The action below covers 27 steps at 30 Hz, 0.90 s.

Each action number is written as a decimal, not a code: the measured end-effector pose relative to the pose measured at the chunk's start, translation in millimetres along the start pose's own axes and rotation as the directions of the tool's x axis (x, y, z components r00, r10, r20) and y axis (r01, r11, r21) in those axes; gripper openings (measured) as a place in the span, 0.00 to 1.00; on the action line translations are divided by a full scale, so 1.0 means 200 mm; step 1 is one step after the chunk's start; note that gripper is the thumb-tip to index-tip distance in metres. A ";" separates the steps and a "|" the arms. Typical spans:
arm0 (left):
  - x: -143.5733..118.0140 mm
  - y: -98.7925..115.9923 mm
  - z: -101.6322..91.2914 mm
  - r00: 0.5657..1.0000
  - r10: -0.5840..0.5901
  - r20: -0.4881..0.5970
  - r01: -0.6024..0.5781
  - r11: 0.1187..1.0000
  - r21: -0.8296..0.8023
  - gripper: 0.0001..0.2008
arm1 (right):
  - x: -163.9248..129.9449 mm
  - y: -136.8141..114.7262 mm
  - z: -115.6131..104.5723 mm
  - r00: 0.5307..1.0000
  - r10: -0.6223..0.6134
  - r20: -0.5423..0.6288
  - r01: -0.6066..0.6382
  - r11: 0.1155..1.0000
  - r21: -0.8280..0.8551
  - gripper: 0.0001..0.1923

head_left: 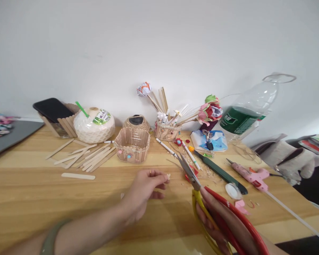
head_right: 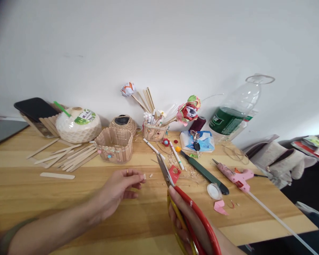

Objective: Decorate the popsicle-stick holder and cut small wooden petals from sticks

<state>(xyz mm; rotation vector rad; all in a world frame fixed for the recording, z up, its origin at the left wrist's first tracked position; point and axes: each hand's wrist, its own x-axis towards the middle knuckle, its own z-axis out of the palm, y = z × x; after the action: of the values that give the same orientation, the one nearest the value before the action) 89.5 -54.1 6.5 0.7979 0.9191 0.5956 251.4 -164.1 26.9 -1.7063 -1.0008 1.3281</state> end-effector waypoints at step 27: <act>-0.08 0.17 0.03 0.954 0.300 -0.010 -0.299 0.949 -0.102 0.06 | 0.02 -0.10 0.15 0.954 -0.282 0.097 0.298 0.902 -0.313 0.32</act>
<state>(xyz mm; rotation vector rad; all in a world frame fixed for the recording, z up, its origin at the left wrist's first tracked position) 83.4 -48.9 43.5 0.8522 0.7598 0.8989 221.0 -149.1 36.5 -1.6788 -1.5080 1.0559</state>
